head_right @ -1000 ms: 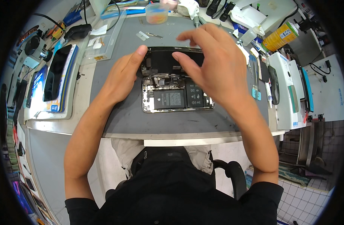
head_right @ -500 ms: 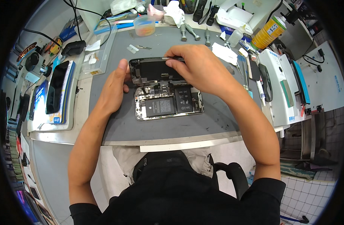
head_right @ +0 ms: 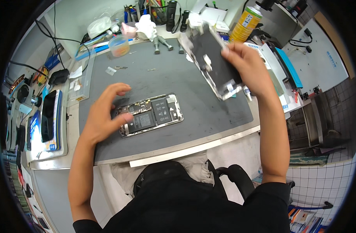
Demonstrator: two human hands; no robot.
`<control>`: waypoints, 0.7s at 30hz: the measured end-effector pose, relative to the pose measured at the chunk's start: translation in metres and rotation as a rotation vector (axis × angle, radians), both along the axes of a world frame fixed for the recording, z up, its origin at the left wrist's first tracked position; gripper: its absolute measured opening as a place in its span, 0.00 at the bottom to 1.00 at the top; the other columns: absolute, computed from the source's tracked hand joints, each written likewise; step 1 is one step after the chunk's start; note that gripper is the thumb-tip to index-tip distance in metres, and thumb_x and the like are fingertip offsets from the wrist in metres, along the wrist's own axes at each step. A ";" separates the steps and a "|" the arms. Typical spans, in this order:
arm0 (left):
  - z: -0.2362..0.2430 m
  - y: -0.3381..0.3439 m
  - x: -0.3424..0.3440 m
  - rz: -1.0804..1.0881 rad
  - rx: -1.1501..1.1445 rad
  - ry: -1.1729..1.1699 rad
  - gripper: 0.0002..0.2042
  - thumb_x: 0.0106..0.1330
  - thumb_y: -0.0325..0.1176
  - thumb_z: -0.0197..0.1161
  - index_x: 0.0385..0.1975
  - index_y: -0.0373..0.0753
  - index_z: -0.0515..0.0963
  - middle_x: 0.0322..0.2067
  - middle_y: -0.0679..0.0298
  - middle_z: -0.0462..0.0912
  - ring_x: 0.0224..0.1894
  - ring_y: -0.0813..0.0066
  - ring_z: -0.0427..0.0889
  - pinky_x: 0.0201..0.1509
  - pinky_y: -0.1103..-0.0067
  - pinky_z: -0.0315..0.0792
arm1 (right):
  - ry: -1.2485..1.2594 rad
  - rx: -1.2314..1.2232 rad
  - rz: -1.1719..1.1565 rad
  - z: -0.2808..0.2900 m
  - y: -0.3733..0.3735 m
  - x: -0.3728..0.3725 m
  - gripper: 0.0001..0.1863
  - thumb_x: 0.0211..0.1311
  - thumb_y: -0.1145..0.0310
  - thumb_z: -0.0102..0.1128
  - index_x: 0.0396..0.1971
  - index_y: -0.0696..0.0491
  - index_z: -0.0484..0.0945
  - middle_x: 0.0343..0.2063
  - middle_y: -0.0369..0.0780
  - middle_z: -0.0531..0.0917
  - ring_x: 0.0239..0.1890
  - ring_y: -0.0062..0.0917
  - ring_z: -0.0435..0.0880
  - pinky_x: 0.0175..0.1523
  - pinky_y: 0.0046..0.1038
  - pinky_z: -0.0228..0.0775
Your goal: The person disassembles a smartphone, removes the battery, and retrieves a replacement screen from a shelf. They then apply adhesive to the phone's frame and use a plastic tool to spread it along the edges.
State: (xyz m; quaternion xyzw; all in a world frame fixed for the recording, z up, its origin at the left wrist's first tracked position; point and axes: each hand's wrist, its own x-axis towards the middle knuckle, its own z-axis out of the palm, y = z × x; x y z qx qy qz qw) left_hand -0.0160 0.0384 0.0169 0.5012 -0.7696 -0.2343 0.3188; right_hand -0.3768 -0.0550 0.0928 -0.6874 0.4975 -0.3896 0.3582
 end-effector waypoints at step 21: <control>-0.015 0.043 -0.028 0.051 -0.281 -0.272 0.38 0.54 0.47 0.76 0.62 0.34 0.69 0.56 0.52 0.74 0.62 0.54 0.72 0.65 0.61 0.64 | 0.677 -0.508 0.438 0.011 0.012 0.110 0.12 0.57 0.70 0.71 0.40 0.54 0.82 0.28 0.41 0.82 0.28 0.33 0.82 0.35 0.33 0.73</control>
